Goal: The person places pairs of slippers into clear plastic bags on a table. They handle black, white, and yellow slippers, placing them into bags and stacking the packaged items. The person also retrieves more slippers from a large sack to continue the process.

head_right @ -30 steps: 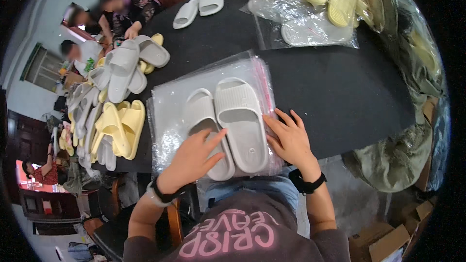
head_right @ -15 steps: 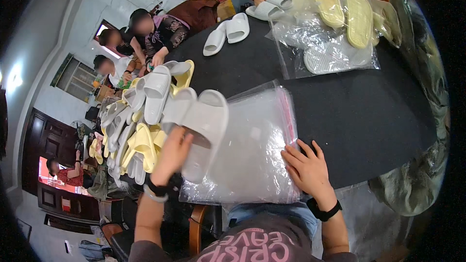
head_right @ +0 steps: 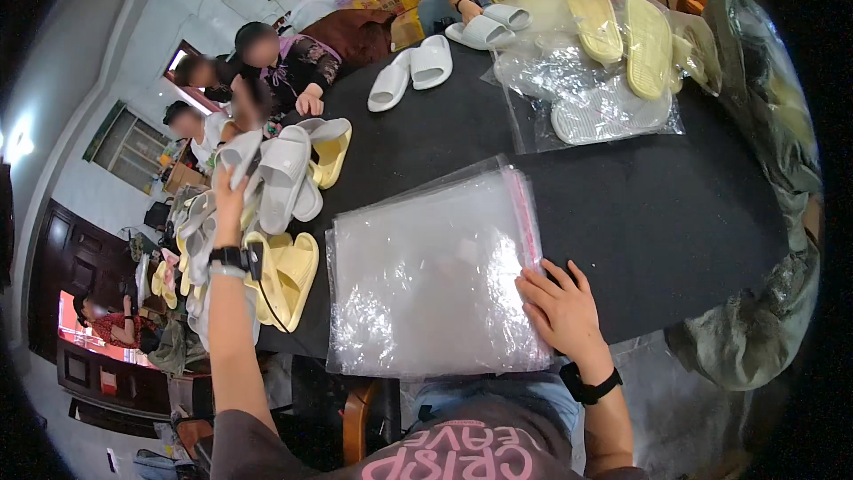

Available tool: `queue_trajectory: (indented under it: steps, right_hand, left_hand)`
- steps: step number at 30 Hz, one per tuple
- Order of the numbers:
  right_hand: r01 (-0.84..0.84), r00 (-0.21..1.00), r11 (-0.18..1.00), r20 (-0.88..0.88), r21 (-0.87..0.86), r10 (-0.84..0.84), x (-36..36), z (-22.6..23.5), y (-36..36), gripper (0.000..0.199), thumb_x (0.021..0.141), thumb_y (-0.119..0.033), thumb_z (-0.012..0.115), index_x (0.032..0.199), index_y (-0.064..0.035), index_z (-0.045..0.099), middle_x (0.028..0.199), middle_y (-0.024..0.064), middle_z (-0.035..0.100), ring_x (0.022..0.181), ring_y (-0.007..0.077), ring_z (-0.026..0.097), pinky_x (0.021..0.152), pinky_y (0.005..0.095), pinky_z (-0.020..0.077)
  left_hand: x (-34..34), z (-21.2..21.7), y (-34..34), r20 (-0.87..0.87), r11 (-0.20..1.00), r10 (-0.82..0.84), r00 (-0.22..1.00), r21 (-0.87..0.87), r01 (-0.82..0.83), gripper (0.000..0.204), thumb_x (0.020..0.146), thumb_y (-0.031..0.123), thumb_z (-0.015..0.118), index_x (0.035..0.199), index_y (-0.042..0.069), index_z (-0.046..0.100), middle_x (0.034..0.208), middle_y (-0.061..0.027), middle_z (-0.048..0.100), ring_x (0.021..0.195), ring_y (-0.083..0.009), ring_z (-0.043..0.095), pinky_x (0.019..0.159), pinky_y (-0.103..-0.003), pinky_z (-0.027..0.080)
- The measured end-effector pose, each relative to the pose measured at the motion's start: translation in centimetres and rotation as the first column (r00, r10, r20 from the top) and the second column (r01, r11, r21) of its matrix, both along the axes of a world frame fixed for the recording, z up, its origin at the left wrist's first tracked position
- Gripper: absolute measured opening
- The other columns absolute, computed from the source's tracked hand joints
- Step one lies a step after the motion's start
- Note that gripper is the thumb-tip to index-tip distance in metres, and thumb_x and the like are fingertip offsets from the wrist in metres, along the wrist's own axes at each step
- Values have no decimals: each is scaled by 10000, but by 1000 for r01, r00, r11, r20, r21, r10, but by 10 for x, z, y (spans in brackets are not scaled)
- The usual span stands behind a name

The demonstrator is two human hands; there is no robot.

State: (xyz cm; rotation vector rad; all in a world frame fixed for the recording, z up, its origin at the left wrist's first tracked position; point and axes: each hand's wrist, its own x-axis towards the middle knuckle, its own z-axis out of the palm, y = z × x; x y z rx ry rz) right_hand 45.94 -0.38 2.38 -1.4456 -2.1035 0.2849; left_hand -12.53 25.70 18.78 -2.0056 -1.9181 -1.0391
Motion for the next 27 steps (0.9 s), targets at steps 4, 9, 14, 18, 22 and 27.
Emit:
queue_trajectory:
  steps: [4,9,14,18,22,27]
  right_hand:
    - [19,999,999,-30,-32,-20,8,-3,1,429,875,-195,618,1301,-152,614,1386,75,563,1313,286,481,1143,503,284]
    - [80,972,994,-214,-74,-94,4,-12,0,554,907,-219,590,1430,-75,478,1493,196,423,1340,351,441,1140,490,294]
    - [59,980,993,-182,-98,-76,-12,-17,7,677,940,-276,560,1473,69,324,1498,309,353,1360,424,393,1136,497,287]
    - [94,993,994,-71,-55,-98,-26,-14,11,777,886,-341,645,1448,93,330,1443,388,355,1314,484,419,1105,519,326]
    - [130,989,991,77,-15,-128,-28,-21,14,775,877,-412,649,1417,77,384,1451,365,357,1307,469,427,1080,506,353]
    - [145,975,989,172,-27,-139,-30,-16,11,717,918,-462,577,1403,43,424,1480,315,354,1343,432,400,1098,496,328]
  left_hand:
    - [99,-78,-92,275,887,-269,923,-303,348,621,949,232,647,1469,4,394,1563,-197,329,1465,-288,283,1184,-369,233]
    - [117,-147,-209,362,755,-163,918,-552,352,707,996,292,577,1507,-67,245,1583,-237,249,1482,-310,229,1200,-371,187]
    - [127,-192,-231,406,796,-160,900,-486,360,750,984,258,580,1526,-61,171,1594,-250,194,1489,-352,176,1207,-424,157]
    - [127,-197,-230,406,832,-173,897,-428,354,758,955,207,598,1525,-59,176,1588,-276,182,1487,-373,172,1211,-434,142]
    - [157,-164,-250,-225,942,-194,955,-316,117,719,936,290,604,1492,-48,296,1554,-293,251,1443,-453,234,1179,-579,133]
    - [231,-142,-268,-147,834,-397,906,-471,289,595,948,375,564,1423,28,472,1529,-218,359,1428,-440,278,1173,-591,151]
